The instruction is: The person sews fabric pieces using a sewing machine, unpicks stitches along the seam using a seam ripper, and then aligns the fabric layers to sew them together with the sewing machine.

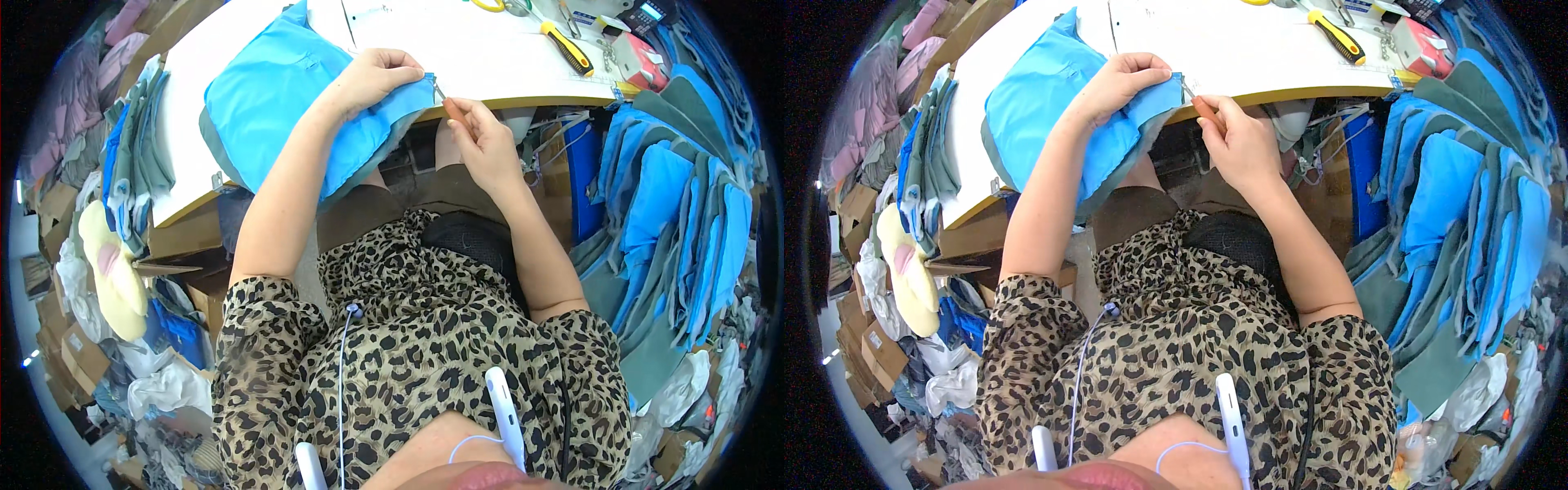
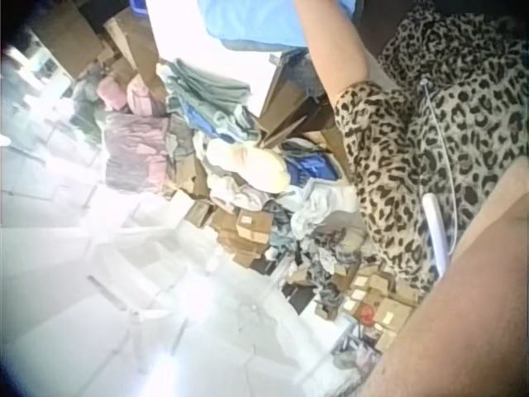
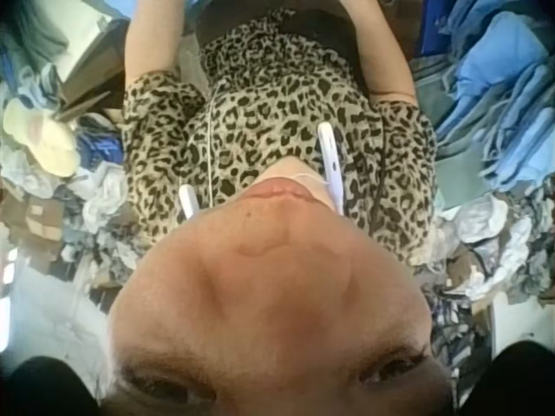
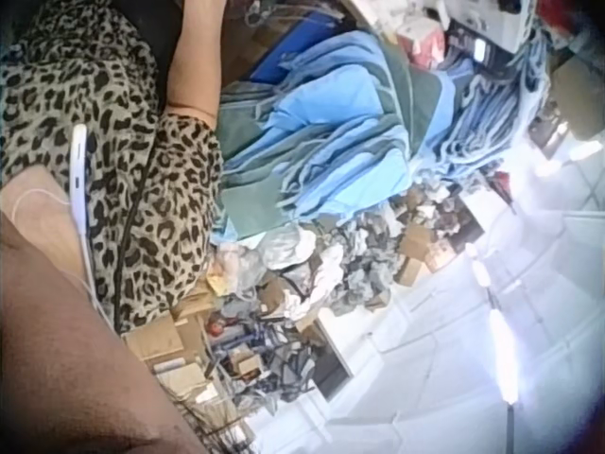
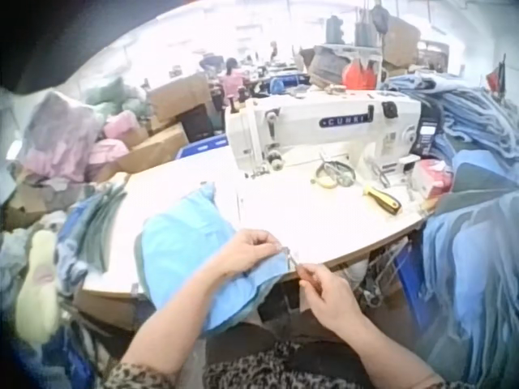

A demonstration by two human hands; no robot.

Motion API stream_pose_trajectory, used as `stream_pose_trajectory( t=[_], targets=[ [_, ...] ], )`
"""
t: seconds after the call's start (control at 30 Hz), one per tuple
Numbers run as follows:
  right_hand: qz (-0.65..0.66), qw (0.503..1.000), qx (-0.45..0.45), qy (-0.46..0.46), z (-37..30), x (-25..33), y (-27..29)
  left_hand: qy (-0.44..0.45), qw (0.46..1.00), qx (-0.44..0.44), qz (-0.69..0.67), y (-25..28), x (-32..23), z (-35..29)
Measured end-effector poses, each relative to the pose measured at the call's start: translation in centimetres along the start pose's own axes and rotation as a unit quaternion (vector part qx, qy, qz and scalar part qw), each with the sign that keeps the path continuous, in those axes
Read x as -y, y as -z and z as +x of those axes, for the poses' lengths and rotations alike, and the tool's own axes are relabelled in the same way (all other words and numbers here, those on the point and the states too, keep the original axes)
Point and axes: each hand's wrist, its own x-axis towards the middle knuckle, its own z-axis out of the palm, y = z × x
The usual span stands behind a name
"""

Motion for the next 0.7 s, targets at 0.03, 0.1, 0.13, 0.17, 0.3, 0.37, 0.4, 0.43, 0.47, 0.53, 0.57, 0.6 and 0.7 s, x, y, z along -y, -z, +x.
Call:
stream_pose_trajectory(
  t=[0.03, 0.1, 0.13, 0.17, 0.3, 0.37, 0.4, 0.43, 0.47, 0.53, 0.57, 0.6, 0.7],
  targets=[
    [0.003, 1.0, -0.005, 0.01, -0.02, 0.01, -0.09, -0.001, 1.0, -0.006, -0.002, -0.04, 0.08, -0.1],
    [0.007, 1.0, -0.013, 0.019, -0.17, 0.06, -0.02, -0.002, 1.0, -0.008, -0.004, -0.23, 0.0, -0.26],
    [0.006, 1.0, -0.005, 0.008, -0.25, 0.15, 0.16, 0.0, 1.0, -0.018, -0.003, -0.38, -0.21, -0.37],
    [0.005, 1.0, 0.002, -0.002, -0.37, 0.13, 0.26, 0.001, 1.0, -0.028, -0.002, -0.53, -0.31, -0.43],
    [0.013, 0.999, -0.013, 0.034, -0.41, -0.07, 0.02, -0.003, 1.0, -0.023, -0.018, -0.67, -0.2, -0.69],
    [0.003, 0.999, -0.034, 0.041, -0.38, -0.08, -0.08, -0.017, 0.999, -0.035, -0.019, -0.66, -0.07, -0.77],
    [0.003, 0.999, -0.034, 0.04, -0.35, -0.08, -0.15, -0.016, 0.999, -0.033, -0.019, -0.66, -0.12, -0.77],
    [0.013, 0.998, -0.039, 0.043, -0.34, -0.06, -0.24, -0.014, 0.999, -0.035, -0.017, -0.66, -0.18, -0.77],
    [0.022, 0.998, -0.044, 0.047, -0.34, -0.09, -0.29, -0.011, 0.999, -0.036, -0.015, -0.67, -0.21, -0.76],
    [0.021, 0.998, -0.045, 0.049, -0.2, -0.22, -0.34, -0.011, 0.999, -0.034, -0.021, -0.64, -0.18, -0.65],
    [0.019, 0.997, -0.047, 0.052, -0.18, -0.27, -0.36, -0.011, 0.999, -0.031, -0.026, -0.61, -0.14, -0.6],
    [0.02, 0.997, -0.046, 0.052, -0.17, -0.27, -0.34, -0.011, 0.999, -0.031, -0.026, -0.56, -0.04, -0.55],
    [0.011, 0.998, -0.041, 0.051, -0.2, -0.16, -0.41, -0.007, 0.999, -0.029, -0.031, -0.5, 0.14, -0.54]
  ],
)
